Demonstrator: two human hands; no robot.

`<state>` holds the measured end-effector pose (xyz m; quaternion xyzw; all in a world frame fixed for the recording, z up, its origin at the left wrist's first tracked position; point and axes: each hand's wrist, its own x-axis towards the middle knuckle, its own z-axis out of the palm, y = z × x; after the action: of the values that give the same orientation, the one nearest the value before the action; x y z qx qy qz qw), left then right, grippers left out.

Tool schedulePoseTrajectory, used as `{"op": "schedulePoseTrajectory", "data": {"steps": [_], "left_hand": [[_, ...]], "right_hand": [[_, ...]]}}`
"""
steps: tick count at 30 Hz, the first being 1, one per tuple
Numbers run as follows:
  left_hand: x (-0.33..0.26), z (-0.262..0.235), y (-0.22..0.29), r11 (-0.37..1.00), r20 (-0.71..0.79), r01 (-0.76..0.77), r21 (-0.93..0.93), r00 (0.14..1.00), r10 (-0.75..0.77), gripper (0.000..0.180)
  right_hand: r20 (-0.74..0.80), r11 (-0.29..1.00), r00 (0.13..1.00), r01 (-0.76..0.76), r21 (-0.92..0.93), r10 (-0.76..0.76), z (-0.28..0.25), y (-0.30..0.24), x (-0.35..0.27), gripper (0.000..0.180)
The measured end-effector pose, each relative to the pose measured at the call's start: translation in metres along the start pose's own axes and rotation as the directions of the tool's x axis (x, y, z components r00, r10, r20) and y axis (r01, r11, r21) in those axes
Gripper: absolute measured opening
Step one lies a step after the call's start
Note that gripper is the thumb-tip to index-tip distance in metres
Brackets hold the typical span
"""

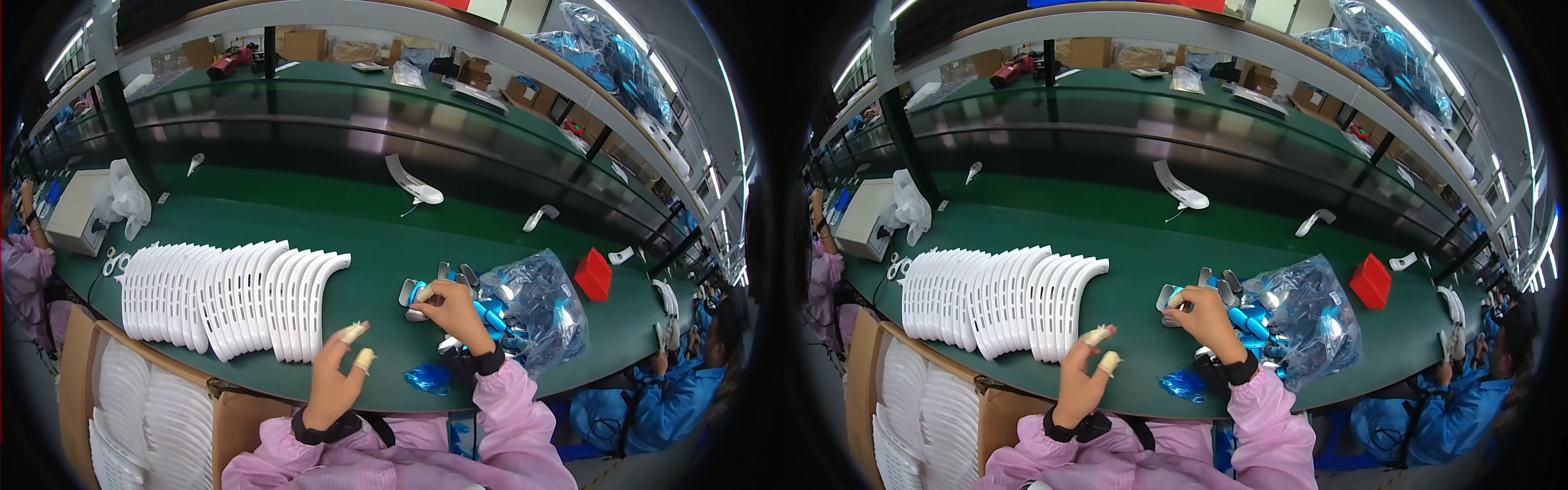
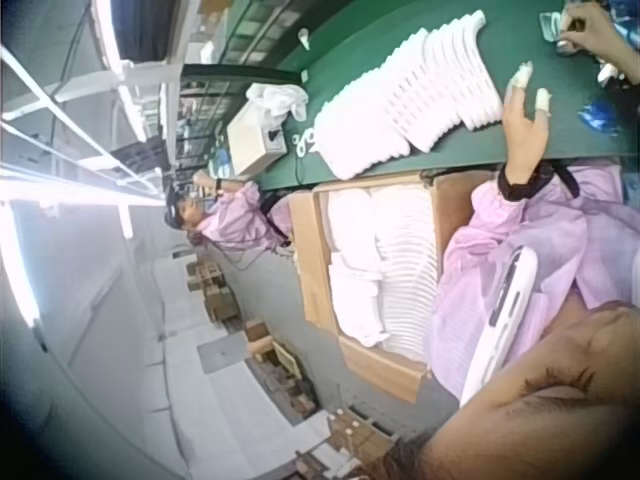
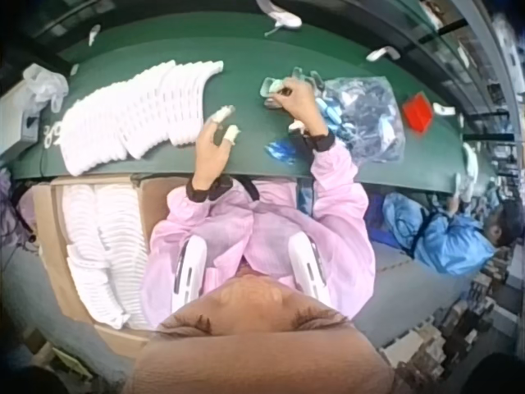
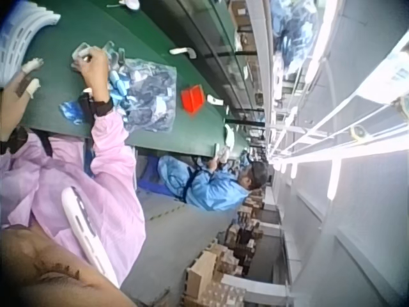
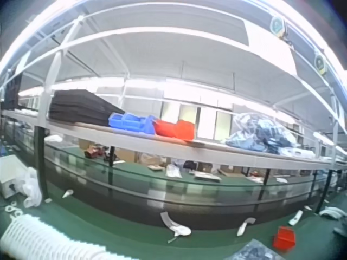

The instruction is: The person is seen assembling product components by inserting small silver parts into white plastic housings.

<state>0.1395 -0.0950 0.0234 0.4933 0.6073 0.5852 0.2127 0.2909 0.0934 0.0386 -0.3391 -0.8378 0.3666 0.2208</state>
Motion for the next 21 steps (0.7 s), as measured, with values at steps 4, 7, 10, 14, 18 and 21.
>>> {"op": "schedulePoseTrajectory", "data": {"steps": [4, 7, 10, 14, 18, 21], "left_hand": [[-0.006, 0.023, -0.003, 0.995, 0.107, 0.072, -0.069, 0.992, -0.064, 0.048], [-0.008, 0.023, -0.005, 0.998, 0.175, 0.052, 0.037, 0.983, -0.058, 0.051], [-0.010, 0.020, -0.007, 0.995, 0.207, 0.032, 0.097, 0.977, -0.052, 0.051], [-0.013, 0.021, -0.007, 0.990, 0.217, 0.068, 0.127, 0.971, -0.095, 0.053], [-0.015, 0.028, -0.004, 0.998, 0.154, 0.054, 0.018, 0.986, -0.056, 0.054], [-0.015, 0.024, 0.006, 0.996, 0.169, 0.011, -0.089, 0.986, 0.004, 0.053]], "right_hand": [[-0.109, 0.985, 0.981, 0.153, -0.080, -0.162, 0.019, -0.005, -0.017, 0.014], [-0.036, 0.874, 0.962, 0.230, -0.427, -0.271, 0.022, 0.022, -0.012, 0.015], [0.033, 0.857, 0.971, 0.226, -0.463, -0.237, 0.018, 0.033, -0.009, 0.012], [-0.030, 0.988, 0.990, 0.138, -0.071, -0.141, 0.015, 0.017, -0.008, 0.011], [-0.080, 0.935, 0.997, 0.026, 0.354, 0.002, 0.023, -0.026, -0.032, 0.012], [-0.082, 0.870, 0.996, 0.016, 0.493, 0.028, 0.023, -0.056, -0.059, 0.010]]}}
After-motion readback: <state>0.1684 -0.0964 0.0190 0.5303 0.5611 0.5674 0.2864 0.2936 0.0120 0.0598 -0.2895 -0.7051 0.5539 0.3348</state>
